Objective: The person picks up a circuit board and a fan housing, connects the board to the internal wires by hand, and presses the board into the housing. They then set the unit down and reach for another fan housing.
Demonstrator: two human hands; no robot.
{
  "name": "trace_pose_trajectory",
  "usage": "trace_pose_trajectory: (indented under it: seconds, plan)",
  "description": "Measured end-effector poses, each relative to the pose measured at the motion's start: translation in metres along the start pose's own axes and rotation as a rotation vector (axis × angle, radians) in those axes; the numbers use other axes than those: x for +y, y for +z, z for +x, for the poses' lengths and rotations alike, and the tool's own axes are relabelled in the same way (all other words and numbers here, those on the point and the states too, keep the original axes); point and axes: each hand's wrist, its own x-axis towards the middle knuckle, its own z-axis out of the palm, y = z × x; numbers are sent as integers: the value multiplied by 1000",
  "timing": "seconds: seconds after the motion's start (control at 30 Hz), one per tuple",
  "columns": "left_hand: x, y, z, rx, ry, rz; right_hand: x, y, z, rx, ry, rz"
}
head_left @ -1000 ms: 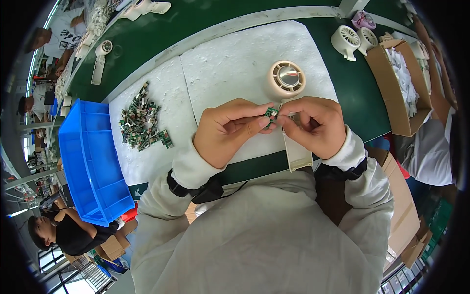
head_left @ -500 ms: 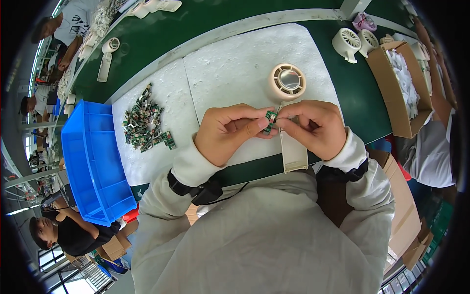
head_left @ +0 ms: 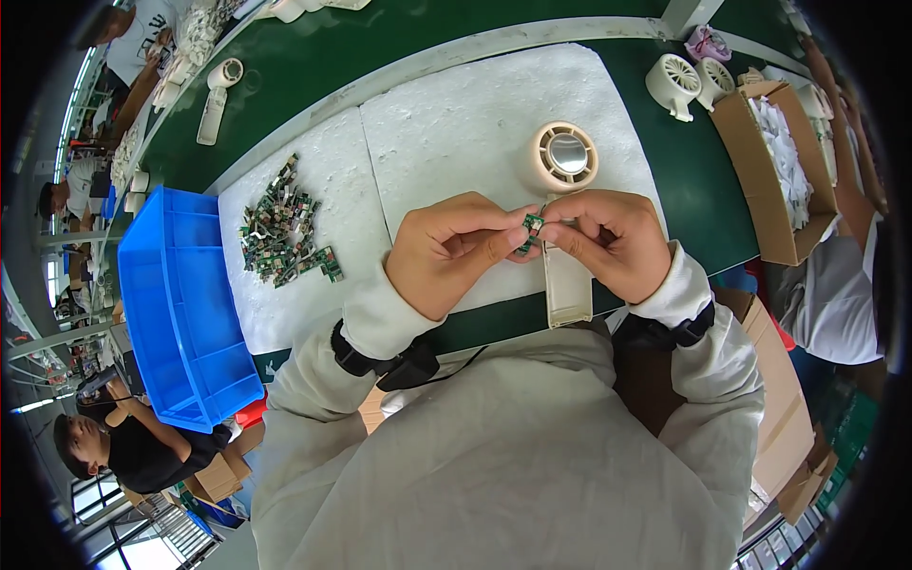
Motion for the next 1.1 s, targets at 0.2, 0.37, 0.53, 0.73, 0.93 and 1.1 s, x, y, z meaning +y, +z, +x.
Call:
trace_pose_trajectory:
  seconds: [0.2, 0.37, 0.53, 0.73, 0.93, 1.1]
  plan:
    - [2, 0, 5, 47, -45, -82, -14, 0, 0, 68, 101, -21]
    - [2, 1, 5, 91, -66, -26, -11, 3, 4, 129, -355, -185]
    - [4, 7, 1, 113, -35, -5, -10, 3, -1, 160, -253, -135]
    - [0, 12, 1, 163, 46, 33, -17, 9, -3, 258, 38, -5]
    - [8, 23, 5, 179, 77, 66, -18, 9, -3, 315, -11, -44]
    - [5, 22, 5, 208, 114, 170, -10, 4, -1, 283, -88, -109]
